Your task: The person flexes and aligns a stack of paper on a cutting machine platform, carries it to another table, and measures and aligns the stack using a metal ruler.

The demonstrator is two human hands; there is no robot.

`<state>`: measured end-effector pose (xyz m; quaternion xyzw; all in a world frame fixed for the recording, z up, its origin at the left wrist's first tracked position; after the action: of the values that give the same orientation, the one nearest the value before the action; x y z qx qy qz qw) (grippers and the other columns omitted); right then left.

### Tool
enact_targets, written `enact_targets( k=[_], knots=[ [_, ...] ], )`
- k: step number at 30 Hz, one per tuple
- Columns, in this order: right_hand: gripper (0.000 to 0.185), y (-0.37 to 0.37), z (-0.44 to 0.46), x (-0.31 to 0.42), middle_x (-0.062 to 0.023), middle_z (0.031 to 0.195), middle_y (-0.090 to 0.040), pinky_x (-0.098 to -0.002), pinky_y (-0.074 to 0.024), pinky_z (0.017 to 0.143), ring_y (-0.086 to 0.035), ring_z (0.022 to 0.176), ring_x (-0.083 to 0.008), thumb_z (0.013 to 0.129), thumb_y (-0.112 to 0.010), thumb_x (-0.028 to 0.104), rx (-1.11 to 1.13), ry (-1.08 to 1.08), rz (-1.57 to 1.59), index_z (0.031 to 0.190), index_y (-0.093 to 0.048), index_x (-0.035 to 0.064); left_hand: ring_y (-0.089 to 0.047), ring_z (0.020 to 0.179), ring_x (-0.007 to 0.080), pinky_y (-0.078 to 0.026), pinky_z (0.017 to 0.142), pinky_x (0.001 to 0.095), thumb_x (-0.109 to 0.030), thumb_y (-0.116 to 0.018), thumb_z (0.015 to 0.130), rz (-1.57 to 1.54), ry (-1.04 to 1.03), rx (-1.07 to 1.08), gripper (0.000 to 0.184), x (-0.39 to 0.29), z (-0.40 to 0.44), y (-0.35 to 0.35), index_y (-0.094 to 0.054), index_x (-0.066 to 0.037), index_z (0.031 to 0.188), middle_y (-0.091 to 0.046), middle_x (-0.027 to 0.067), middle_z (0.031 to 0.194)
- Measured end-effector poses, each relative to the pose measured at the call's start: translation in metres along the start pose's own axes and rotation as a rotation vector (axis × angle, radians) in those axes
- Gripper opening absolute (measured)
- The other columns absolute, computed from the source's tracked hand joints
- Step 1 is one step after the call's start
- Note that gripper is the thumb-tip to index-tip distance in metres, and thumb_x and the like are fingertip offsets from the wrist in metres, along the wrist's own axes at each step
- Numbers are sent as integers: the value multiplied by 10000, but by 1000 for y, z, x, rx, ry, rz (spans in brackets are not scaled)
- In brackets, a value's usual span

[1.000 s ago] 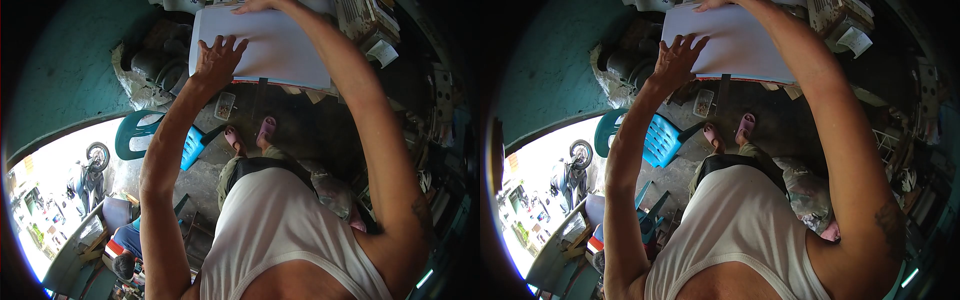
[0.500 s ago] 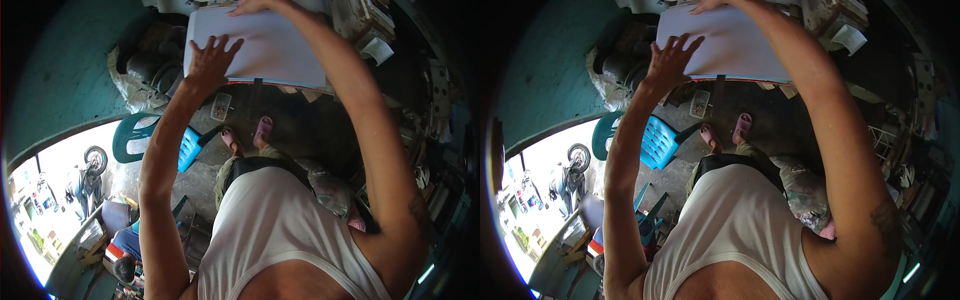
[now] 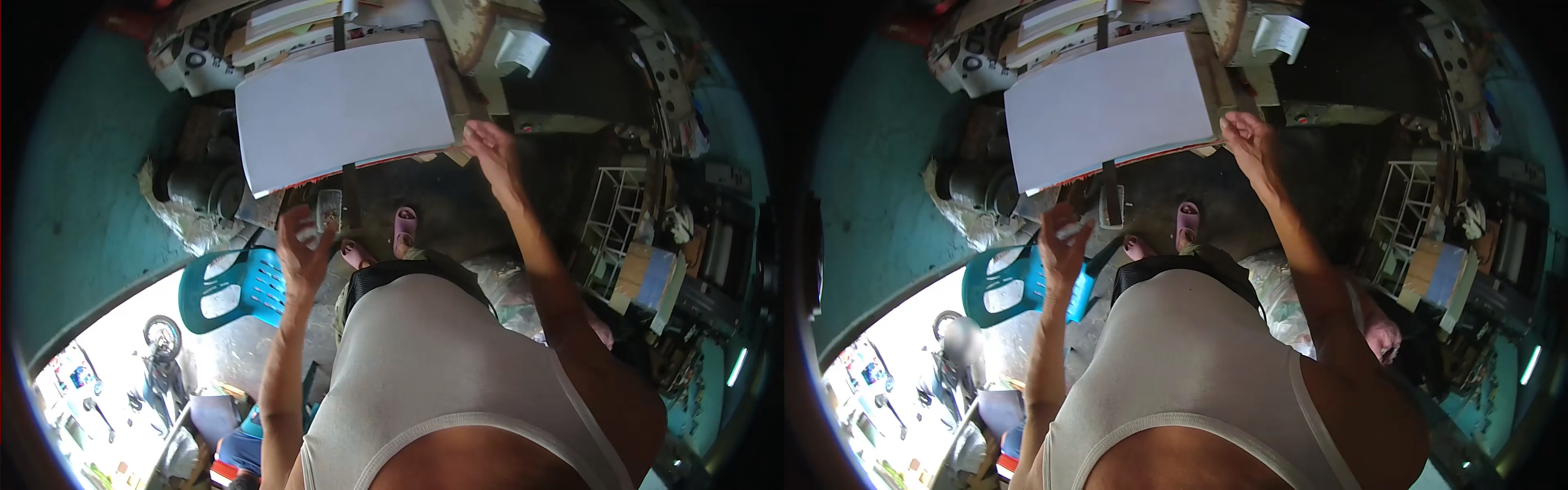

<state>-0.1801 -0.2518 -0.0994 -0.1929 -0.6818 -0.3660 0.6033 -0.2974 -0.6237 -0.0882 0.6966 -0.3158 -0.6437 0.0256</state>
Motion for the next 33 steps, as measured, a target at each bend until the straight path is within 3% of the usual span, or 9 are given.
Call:
enact_targets(
  k=[1,5,7,9,14,21,27,30,33],
  knots=[
    [276,1,-8,-17,-53,906,-707,-238,-518,732,-648,810,-98,913,-713,195,25,-173,154,1067,-667,-29,-645,997,248,-543,824,343,-178,-809,802,-71,40,22,548,4,-5,-9,-526,22,1226,-603,166,1181],
    [283,-1,-10,-29,-74,908,-707,-243,-516,750,-661,822,-113,935,-682,176,75,-153,166,1104,-656,-51,-618,1119,319,-547,902,457,-280,-696,901,-788,588,148,486,66,-17,-38,-528,-2,1263,-609,160,1200],
    [303,-5,-3,-34,-91,923,-714,-252,-519,758,-673,842,-128,938,-679,190,59,-93,146,1115,-653,-53,-567,1212,353,-524,939,480,-331,-646,936,-791,581,136,529,74,-16,-33,-479,-14,1326,-562,177,1287],
    [322,-12,-4,-35,-107,938,-720,-260,-521,766,-685,862,-143,940,-675,205,65,-33,135,1127,-650,-56,-532,1230,309,-472,950,488,-236,-660,909,-791,396,-158,566,84,4,1,-417,-19,1372,-523,155,1314],
    [495,-21,2,-43,-159,1082,-695,-311,-516,840,-673,994,-225,951,-639,334,28,-35,47,1259,-572,-47,-414,1357,244,-274,1111,500,-355,-499,993,-689,199,-458,514,94,42,60,-403,-80,1416,-473,109,1430],
    [596,-36,-16,-9,-205,1385,-477,-383,-344,1084,-458,1293,-307,991,-538,423,-263,-40,200,1377,-449,-21,-267,1465,262,-129,1169,490,-547,-327,1003,-904,14,-294,660,66,110,80,-381,-101,1487,-361,116,1552],
    [530,-38,-58,-8,-196,1369,-444,-415,-366,1076,-460,1258,-316,1019,-510,367,-328,113,40,1377,-436,-17,-264,1466,266,-164,1171,505,-588,-368,994,-807,133,-262,730,84,149,96,-337,-63,1499,-357,139,1545],
    [532,-37,-83,-13,-197,1329,-512,-403,-364,1069,-477,1266,-293,1013,-525,354,-302,45,13,1364,-462,-41,-258,1469,284,-204,1165,511,-624,-361,988,-639,-23,-1,796,68,161,87,-295,-28,1512,-314,176,1563],
    [484,-40,-109,-35,-181,1317,-522,-410,-412,1041,-507,1240,-271,1016,-525,330,-208,122,-9,1348,-482,-21,-239,1476,291,-194,1173,512,-616,-346,996,-751,-100,-27,788,80,155,85,-305,-18,1507,-319,179,1561]
  ],
)
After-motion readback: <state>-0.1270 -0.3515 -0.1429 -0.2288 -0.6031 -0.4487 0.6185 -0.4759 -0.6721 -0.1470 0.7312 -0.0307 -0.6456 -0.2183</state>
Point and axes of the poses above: each hand's wrist, its own z-axis towards the middle knuckle, its own y-axis out of the back of the hand, x = y × z, the point moved 8 cm from there along z, towards the middle knuckle
